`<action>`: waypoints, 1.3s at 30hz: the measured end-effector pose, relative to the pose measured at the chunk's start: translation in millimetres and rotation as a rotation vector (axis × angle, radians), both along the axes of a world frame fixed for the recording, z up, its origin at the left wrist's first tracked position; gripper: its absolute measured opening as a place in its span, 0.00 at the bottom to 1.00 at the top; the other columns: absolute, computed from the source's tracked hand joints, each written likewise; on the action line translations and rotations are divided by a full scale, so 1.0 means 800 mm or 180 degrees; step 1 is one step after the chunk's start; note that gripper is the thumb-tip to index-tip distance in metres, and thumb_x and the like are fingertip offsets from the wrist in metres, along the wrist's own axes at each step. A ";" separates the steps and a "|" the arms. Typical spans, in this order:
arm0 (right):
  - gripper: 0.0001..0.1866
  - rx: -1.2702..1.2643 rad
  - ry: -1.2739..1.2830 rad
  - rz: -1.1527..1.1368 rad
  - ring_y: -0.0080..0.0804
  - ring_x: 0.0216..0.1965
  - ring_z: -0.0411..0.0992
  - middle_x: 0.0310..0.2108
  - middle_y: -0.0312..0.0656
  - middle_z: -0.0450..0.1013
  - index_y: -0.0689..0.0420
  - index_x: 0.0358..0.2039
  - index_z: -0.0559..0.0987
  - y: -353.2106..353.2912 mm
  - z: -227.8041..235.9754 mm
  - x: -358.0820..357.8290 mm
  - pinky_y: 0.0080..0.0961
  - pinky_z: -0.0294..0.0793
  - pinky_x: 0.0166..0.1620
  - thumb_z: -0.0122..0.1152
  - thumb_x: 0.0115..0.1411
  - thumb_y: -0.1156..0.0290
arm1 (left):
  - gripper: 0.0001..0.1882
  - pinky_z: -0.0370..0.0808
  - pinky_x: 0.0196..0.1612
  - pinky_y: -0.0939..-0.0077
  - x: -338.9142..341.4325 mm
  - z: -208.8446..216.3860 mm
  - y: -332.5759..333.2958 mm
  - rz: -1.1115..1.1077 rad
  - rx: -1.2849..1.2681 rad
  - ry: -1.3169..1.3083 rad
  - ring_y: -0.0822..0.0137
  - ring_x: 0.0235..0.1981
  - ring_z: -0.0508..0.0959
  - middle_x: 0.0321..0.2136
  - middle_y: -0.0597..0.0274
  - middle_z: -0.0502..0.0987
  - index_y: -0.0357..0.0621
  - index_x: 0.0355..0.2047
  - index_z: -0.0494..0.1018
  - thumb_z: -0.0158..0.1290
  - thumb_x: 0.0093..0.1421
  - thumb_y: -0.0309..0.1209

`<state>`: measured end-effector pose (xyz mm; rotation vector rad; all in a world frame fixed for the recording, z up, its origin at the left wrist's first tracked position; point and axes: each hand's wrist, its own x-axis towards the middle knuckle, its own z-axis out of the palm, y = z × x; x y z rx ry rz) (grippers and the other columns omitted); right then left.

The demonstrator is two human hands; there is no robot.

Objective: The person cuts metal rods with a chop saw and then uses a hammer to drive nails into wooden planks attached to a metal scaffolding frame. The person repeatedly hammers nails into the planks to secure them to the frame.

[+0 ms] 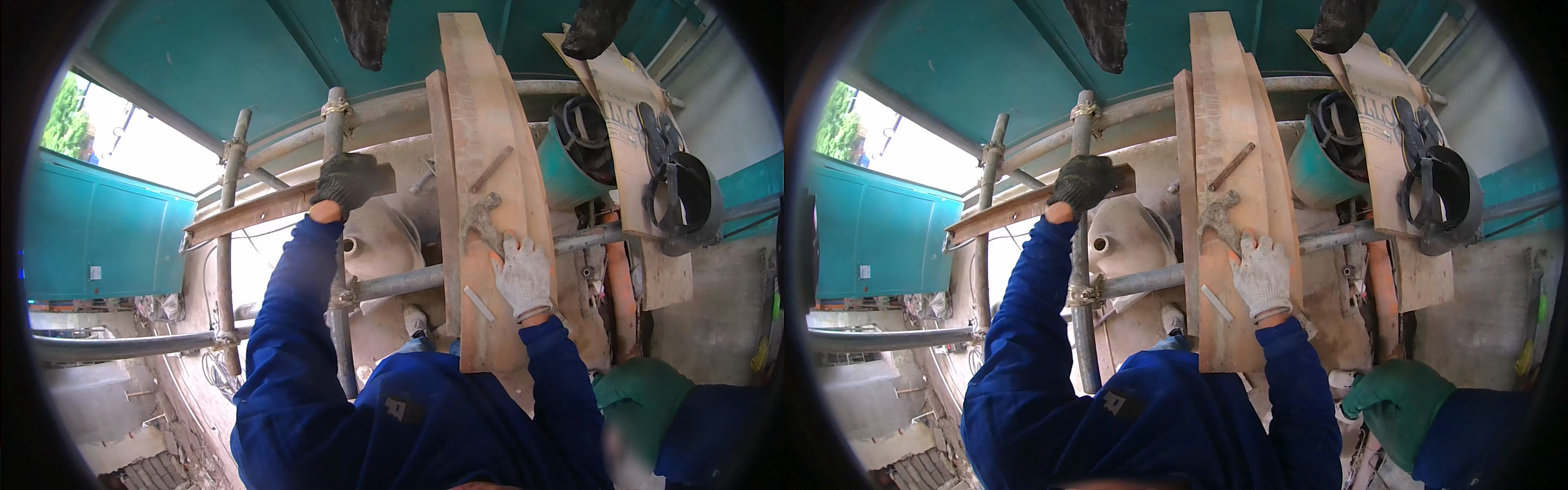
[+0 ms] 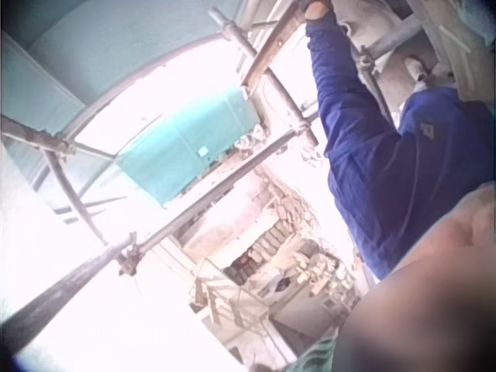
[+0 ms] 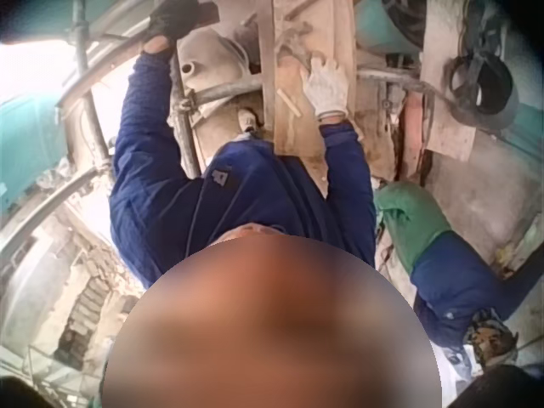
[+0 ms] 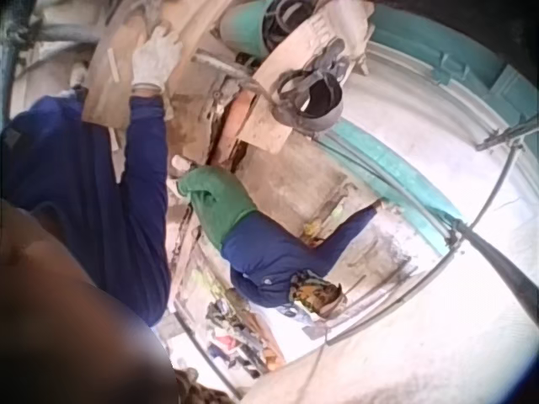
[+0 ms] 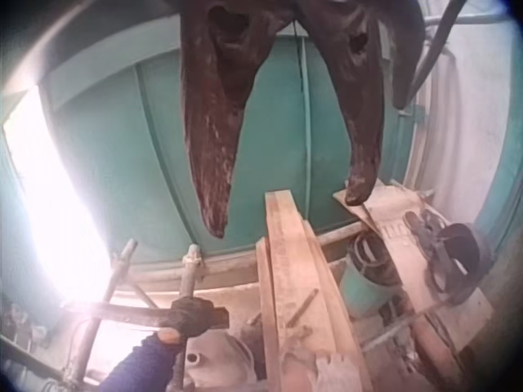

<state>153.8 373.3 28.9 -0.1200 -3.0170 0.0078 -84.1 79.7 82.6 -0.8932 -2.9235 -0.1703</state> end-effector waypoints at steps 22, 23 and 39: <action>0.29 -0.0224 -0.0096 -0.0099 0.41 0.36 0.70 0.35 0.44 0.70 0.55 0.58 0.74 0.003 0.004 0.001 0.37 0.73 0.37 0.56 0.65 0.48 | 0.10 0.79 0.44 0.65 -0.004 -0.017 -0.058 -0.0328 0.0918 -0.0918 0.58 0.38 0.83 0.38 0.56 0.82 0.45 0.42 0.82 0.57 0.64 0.33; 0.29 -0.0237 -0.0080 -0.0096 0.41 0.36 0.70 0.35 0.44 0.70 0.55 0.58 0.74 0.003 0.004 0.001 0.37 0.73 0.37 0.56 0.65 0.48 | 0.10 0.79 0.44 0.65 -0.003 -0.021 -0.059 -0.0410 0.0943 -0.0830 0.59 0.38 0.83 0.38 0.56 0.82 0.45 0.42 0.82 0.57 0.64 0.33; 0.30 -0.0056 -0.0213 -0.0075 0.45 0.38 0.72 0.37 0.47 0.70 0.56 0.60 0.73 -0.002 0.006 -0.002 0.40 0.75 0.38 0.58 0.64 0.49 | 0.09 0.79 0.39 0.61 -0.004 -0.015 -0.029 -0.0298 0.0615 0.0048 0.58 0.37 0.82 0.33 0.65 0.80 0.59 0.39 0.80 0.56 0.57 0.36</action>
